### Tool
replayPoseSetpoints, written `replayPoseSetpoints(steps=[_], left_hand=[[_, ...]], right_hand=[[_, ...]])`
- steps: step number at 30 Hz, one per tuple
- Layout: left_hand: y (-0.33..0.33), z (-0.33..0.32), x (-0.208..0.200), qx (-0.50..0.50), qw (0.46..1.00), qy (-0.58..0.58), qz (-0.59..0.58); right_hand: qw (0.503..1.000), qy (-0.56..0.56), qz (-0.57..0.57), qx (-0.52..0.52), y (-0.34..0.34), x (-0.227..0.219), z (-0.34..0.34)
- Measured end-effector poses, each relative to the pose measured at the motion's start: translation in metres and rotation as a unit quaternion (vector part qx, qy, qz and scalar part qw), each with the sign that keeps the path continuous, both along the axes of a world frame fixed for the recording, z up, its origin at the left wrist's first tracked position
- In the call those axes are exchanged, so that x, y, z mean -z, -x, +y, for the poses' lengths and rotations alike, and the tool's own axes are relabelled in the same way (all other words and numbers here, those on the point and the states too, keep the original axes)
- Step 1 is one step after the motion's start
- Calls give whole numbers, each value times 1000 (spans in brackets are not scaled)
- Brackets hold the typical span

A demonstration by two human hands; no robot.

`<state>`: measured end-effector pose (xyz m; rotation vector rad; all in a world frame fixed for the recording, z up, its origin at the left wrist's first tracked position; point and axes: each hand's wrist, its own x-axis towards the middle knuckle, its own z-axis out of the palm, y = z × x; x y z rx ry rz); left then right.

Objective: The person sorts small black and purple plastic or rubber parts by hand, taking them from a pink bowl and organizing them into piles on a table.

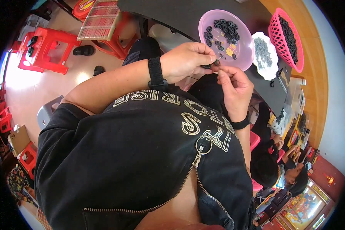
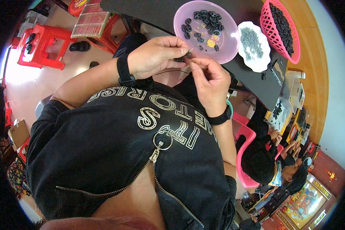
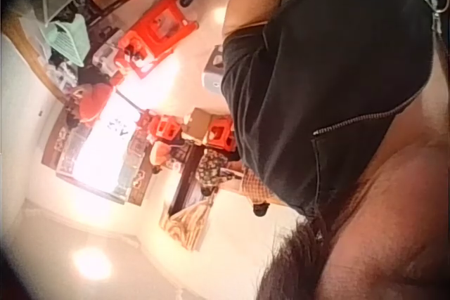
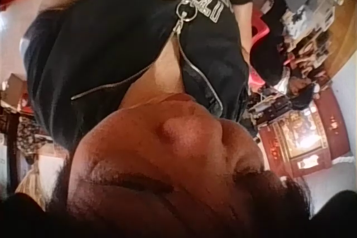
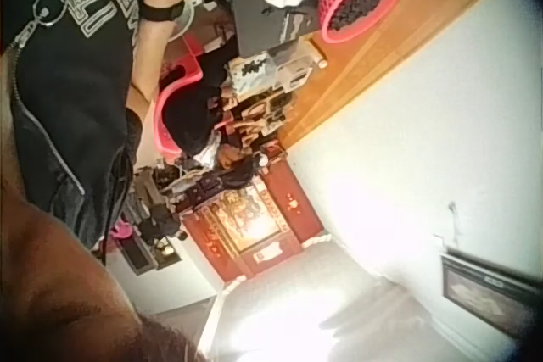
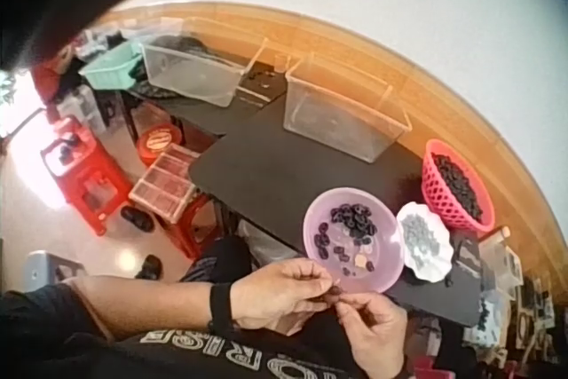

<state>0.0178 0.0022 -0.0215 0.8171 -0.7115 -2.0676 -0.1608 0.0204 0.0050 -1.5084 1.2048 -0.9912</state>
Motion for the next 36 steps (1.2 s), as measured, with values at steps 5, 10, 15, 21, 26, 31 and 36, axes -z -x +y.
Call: replayPoseSetpoints(steps=[5, 10, 15, 21, 26, 31, 36], left_hand=[[1, -1, 5, -12, 999, -5, 49], [2, 0, 6, -4, 998, 19, 61], [2, 2, 3, -7, 999, 4, 45], [1, 2, 8, 28, 998, 29, 49], [3, 5, -6, -14, 1000, -4, 22], [-2, 8, -15, 1, 1000, 18, -21], [-1, 8, -10, 11, 1000, 22, -17]], right_hand=[[973, 141, 176, -43, -1, 4, -3], [975, 162, 148, 15, -3, 3, -4], [964, 182, 195, -15, -10, -3, -1], [955, 195, 215, -61, -9, 4, -1], [999, -18, -43, -3, -2, 1, 0], [986, -47, -162, 13, 8, -2, -7], [960, -131, -246, 10, 9, -1, -7]])
